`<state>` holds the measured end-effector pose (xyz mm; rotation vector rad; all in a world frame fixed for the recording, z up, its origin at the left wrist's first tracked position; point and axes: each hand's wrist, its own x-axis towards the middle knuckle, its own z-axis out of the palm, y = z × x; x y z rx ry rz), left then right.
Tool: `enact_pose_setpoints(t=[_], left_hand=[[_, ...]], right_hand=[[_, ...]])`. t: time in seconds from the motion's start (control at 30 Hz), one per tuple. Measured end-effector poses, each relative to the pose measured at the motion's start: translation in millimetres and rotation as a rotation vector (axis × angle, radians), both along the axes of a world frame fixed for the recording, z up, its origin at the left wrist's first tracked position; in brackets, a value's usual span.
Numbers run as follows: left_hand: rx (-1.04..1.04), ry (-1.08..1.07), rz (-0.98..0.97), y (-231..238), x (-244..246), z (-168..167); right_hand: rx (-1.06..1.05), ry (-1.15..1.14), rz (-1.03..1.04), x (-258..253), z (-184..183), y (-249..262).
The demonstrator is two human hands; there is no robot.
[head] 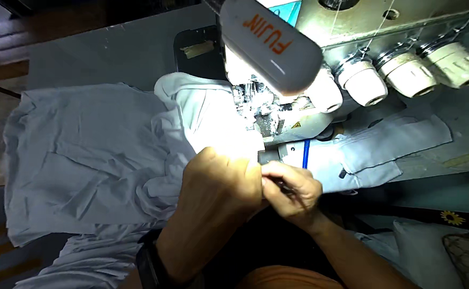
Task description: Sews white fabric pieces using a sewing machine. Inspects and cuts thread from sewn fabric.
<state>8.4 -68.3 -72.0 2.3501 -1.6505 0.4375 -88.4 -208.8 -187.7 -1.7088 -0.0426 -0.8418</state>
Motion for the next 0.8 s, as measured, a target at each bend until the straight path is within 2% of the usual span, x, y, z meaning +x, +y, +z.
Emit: enact_pose_setpoints(t=[0.1,0.23,0.33,0.43,0.53,0.6,0.67,0.8], left_hand=[[0.003,0.013,-0.043,8.8,-8.3,-11.0],[-0.032,0.028,-0.054,13.1,-7.6,-19.0],[-0.034,0.018,-0.053,12.6,-7.2,-23.2],[-0.039,-0.005,-0.043,11.1,-8.8,-29.0],[-0.061,-0.007,-0.045,11.9,-8.9,-31.1],[-0.064,0.006,-0.048,14.3,-7.3,-31.4],[-0.069,0.022,-0.064,15.3,-5.3,-31.8],[-0.141,0.082,-0.101,12.0,-3.7,-30.4]], right_hand=[[-0.257,0.100,-0.016,10.1,24.8,-19.8],[-0.512,0.045,0.016,16.6,40.7,-31.8],[-0.528,0.000,0.017,24.8,51.7,-36.6],[-0.665,0.095,-0.009,34.2,64.3,-36.4],[-0.717,0.147,-0.190,36.8,60.2,-35.7],[-0.715,0.278,-0.361,26.6,60.2,-40.8],[-0.680,0.325,-0.425,12.7,59.6,-43.7],[-0.605,0.067,-0.076,8.2,50.9,-39.3]])
